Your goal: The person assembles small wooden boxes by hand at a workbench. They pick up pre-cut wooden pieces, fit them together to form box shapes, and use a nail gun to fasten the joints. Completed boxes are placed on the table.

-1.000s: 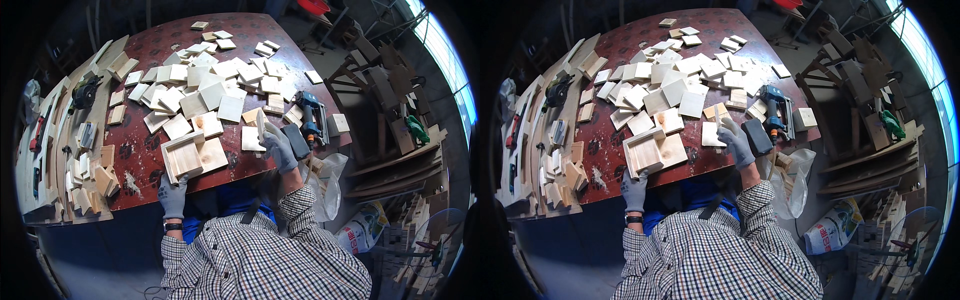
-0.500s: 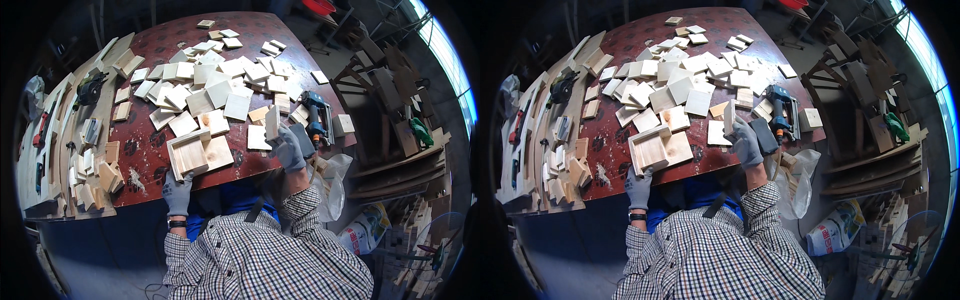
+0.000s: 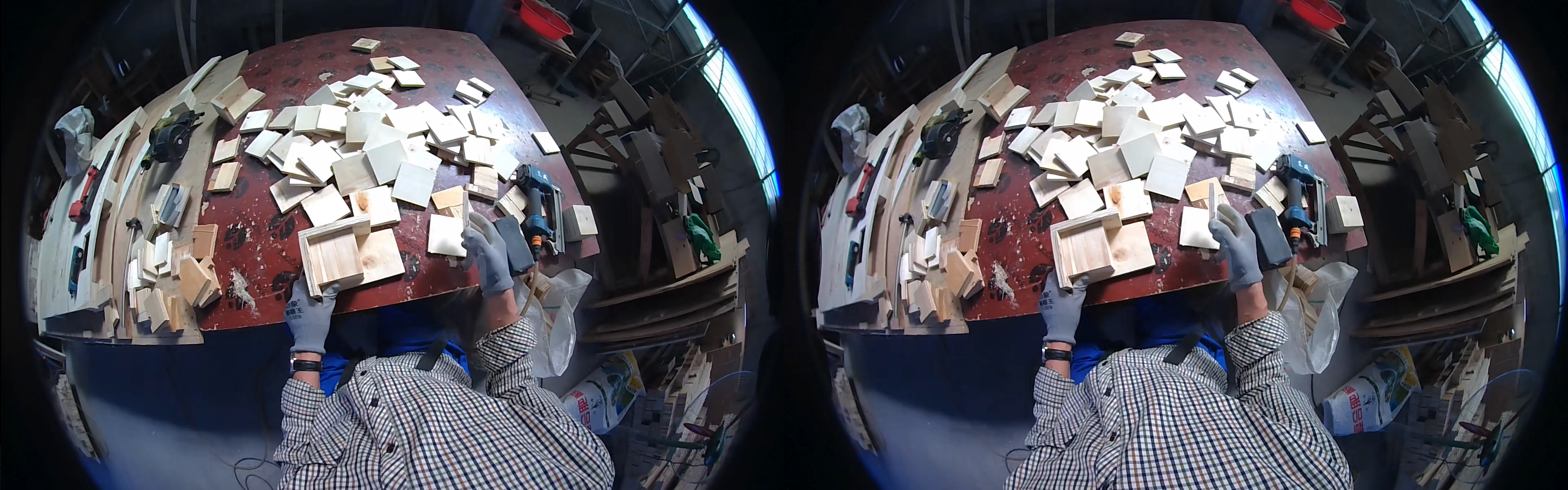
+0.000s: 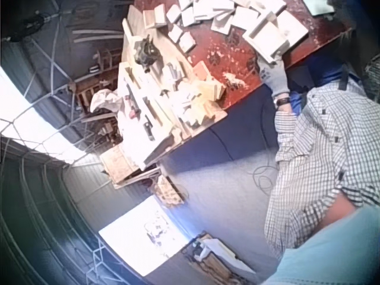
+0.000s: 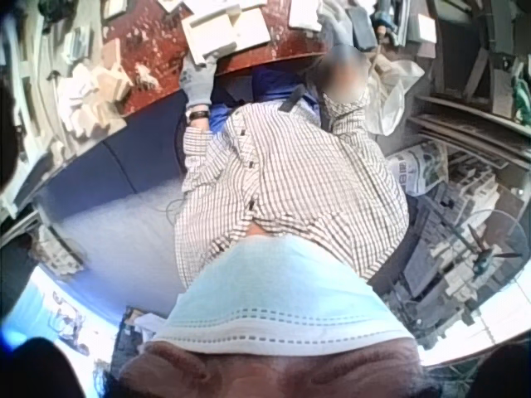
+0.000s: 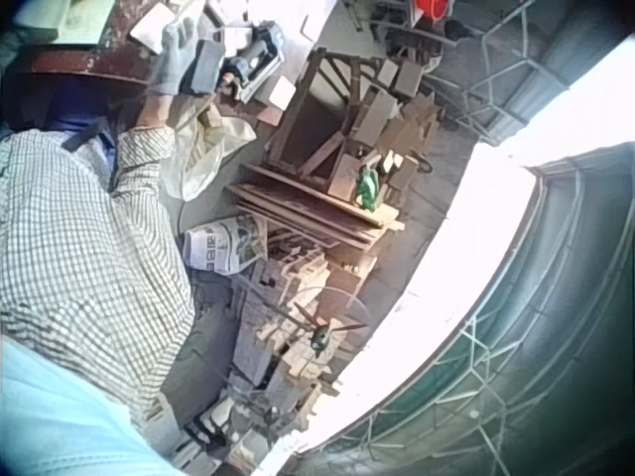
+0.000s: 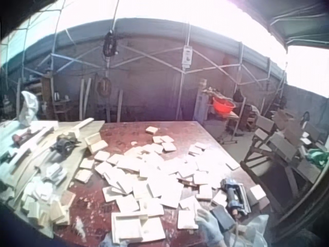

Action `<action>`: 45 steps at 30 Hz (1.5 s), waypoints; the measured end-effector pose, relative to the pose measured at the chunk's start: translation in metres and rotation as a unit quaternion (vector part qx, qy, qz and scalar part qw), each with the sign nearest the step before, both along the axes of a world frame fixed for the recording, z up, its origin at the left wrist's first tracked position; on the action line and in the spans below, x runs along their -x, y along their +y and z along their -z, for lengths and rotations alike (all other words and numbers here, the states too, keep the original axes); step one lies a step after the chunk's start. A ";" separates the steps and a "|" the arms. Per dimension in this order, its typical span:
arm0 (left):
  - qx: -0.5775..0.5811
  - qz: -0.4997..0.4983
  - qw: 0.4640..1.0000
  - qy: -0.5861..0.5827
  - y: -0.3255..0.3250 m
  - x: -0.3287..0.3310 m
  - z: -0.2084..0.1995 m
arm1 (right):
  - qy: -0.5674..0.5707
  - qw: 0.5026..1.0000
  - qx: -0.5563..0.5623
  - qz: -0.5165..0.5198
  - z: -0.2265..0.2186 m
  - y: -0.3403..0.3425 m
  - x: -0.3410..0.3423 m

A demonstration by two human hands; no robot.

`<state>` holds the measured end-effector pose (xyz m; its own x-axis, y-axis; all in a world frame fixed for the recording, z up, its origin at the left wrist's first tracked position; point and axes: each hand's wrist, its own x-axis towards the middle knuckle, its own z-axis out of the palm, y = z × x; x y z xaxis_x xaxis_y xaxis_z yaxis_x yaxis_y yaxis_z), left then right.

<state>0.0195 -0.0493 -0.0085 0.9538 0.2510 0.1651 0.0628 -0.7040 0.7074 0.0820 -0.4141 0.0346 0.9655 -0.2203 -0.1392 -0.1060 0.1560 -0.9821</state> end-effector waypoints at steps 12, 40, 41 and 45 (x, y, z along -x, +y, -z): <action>-0.037 0.001 0.997 0.074 -0.002 0.004 0.007 | -0.123 0.721 0.681 0.047 0.066 0.020 -0.009; -0.003 0.010 0.998 0.055 -0.002 0.005 0.004 | -0.132 0.706 0.696 0.020 0.062 0.014 -0.015; -0.006 0.008 0.998 0.054 -0.003 0.005 0.005 | -0.130 0.705 0.697 0.020 0.063 0.014 -0.015; -0.011 0.007 0.998 0.057 -0.003 0.005 0.004 | -0.124 0.702 0.701 0.018 0.063 0.014 -0.015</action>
